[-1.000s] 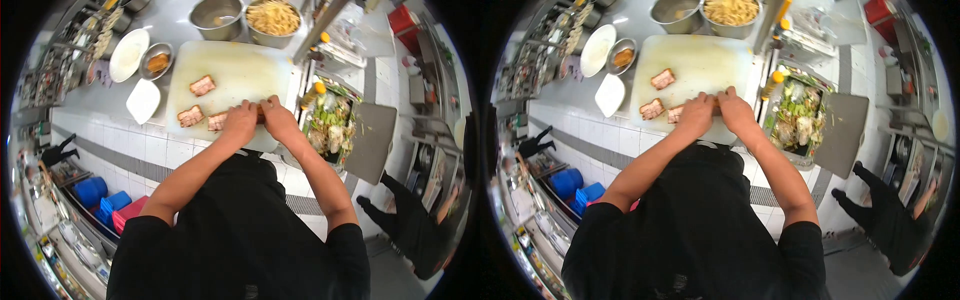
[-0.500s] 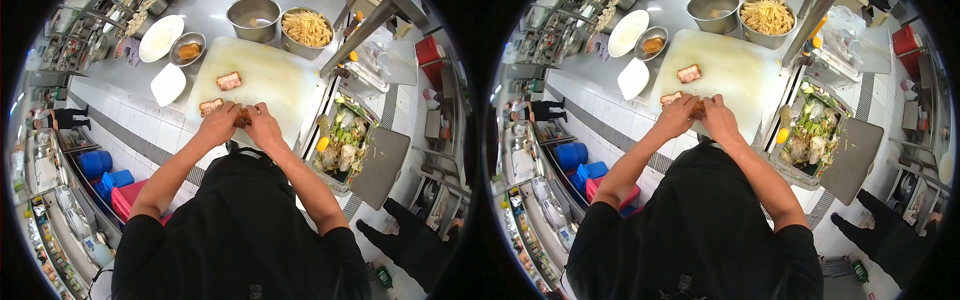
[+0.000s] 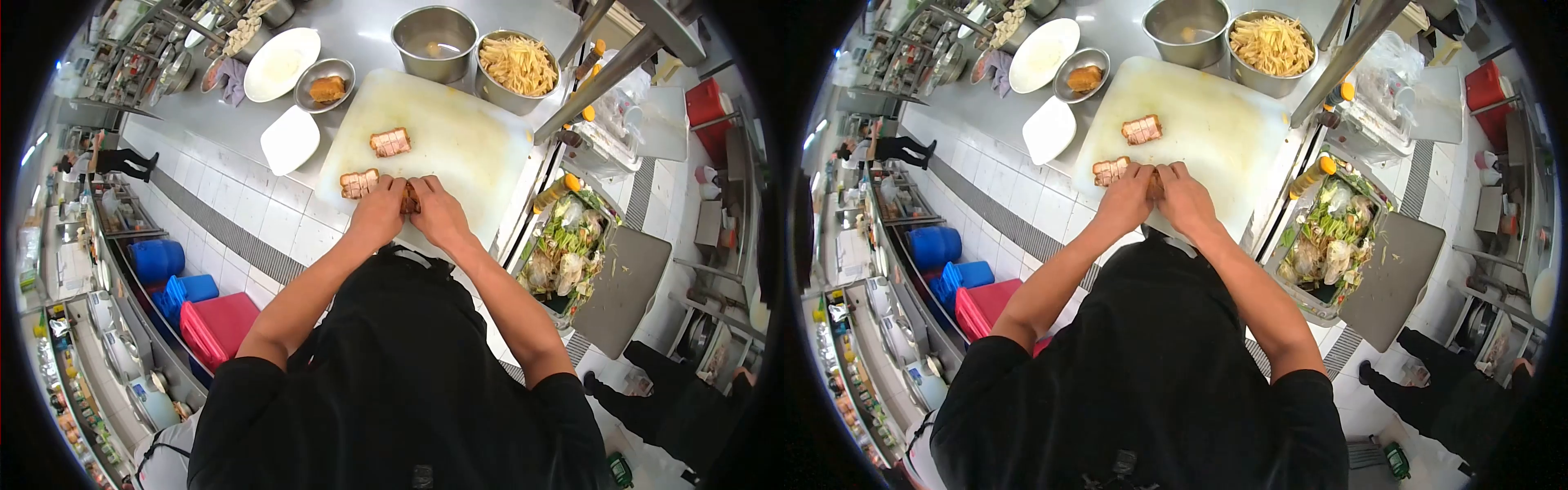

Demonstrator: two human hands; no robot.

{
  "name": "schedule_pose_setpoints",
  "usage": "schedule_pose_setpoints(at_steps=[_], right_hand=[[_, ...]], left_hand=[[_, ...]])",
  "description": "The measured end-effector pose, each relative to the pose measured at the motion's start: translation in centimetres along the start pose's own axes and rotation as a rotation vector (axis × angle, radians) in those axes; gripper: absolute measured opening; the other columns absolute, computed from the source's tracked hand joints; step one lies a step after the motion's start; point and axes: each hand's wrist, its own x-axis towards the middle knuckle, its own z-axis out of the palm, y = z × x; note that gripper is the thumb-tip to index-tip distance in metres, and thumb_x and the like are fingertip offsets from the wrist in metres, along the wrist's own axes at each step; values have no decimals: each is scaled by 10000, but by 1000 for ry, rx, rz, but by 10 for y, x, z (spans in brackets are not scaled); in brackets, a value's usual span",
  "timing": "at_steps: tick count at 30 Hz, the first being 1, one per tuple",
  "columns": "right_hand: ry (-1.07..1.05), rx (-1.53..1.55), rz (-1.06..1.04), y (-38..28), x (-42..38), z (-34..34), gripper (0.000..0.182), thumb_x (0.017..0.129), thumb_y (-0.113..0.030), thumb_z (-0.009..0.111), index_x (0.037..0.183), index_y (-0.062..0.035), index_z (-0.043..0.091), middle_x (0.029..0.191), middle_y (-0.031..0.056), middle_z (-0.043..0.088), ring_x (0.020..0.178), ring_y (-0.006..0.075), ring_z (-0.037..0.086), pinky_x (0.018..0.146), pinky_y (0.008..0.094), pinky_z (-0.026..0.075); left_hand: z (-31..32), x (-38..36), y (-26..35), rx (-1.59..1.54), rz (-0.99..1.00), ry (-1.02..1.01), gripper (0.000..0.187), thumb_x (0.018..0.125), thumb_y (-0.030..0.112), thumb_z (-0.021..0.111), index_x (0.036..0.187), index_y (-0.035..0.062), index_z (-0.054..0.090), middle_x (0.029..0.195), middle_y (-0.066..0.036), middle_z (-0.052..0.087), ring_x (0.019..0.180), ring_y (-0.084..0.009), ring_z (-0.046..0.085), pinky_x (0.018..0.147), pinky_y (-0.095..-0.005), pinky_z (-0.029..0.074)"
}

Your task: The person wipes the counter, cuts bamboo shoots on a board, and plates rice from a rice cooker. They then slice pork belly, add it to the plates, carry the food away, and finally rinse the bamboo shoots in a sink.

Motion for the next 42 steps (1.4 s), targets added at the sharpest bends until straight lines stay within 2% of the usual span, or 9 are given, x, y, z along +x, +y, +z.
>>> schedule_pose_setpoints(at_steps=[9, 14, 17, 23, 27, 29, 32, 37, 42], right_hand=[[165, -138, -226, -15, 105, -20, 446, 780, -56, 685, 1213, -40, 578, 1129, 163, 605, 914, 380, 671, 760, 448, 565], [47, -145, -58, -12, 106, -26, 642, 806, -203, 729, 1396, -71, 511, 1352, 180, 566, 1088, 345, 645, 902, 402, 541], [-15, 280, 298, -11, 106, -34, 620, 885, -274, 657, 1440, -58, 485, 1345, 269, 556, 1166, 379, 606, 999, 425, 488], [-4, 298, 347, -21, 124, -5, 489, 921, -302, 614, 1305, 0, 586, 1231, 293, 626, 1123, 396, 619, 972, 418, 487], [50, 446, 343, -35, 111, 2, 455, 925, -290, 603, 1272, 5, 605, 1152, 274, 656, 1115, 407, 622, 965, 431, 484], [37, 426, 341, -50, 91, 10, 512, 942, -294, 623, 1365, -16, 553, 1194, 193, 675, 955, 279, 673, 853, 379, 534], [44, 323, 320, -72, 62, 26, 513, 936, -293, 638, 1364, -21, 556, 1209, 198, 659, 970, 268, 666, 874, 382, 524], [122, 221, 254, -60, 55, 52, 571, 923, -336, 622, 1387, -18, 522, 1319, 249, 576, 1216, 390, 578, 1041, 420, 448], [-125, 612, 422, -58, 72, 51, 528, 947, -262, 629, 1408, -43, 499, 1265, 144, 615, 1180, 223, 591, 994, 337, 467]], left_hand=[[-36, 76, -54, -22, -26, 161, 553, 731, 35, 717, 1253, 34, 534, 1147, -207, 588, 949, -429, 644, 815, -488, 547], [-52, 74, -73, -40, -60, 104, 731, 763, 160, 781, 1413, 31, 473, 1289, -217, 578, 1035, -361, 670, 860, -419, 558], [-44, 78, -98, -787, -443, 22, 685, 929, 288, 672, 1498, 14, 408, 1355, -194, 571, 1053, -217, 661, 864, -346, 546], [-10, 100, -107, -1060, -508, -106, 421, 968, 171, 577, 1336, -33, 563, 1114, -96, 677, 860, -184, 678, 826, -321, 553], [-53, 67, -88, -1062, -493, -39, 374, 954, 188, 587, 1251, -37, 618, 1061, -103, 697, 866, -198, 679, 815, -310, 541], [-79, 34, -80, -647, -312, 49, 397, 936, 223, 611, 1232, -40, 636, 1075, -150, 693, 887, -215, 678, 814, -312, 526], [-72, -5, -78, -616, -416, 110, 427, 923, 259, 628, 1228, -39, 646, 1097, -204, 681, 930, -229, 670, 832, -328, 517], [-53, -17, -77, -569, -528, 132, 620, 938, 257, 613, 1462, -20, 435, 1268, -250, 601, 1110, -336, 621, 957, -380, 494], [-33, -15, -99, -1184, -671, 19, 645, 953, 257, 593, 1482, -53, 393, 1371, -202, 546, 1162, -234, 591, 992, -320, 461]])
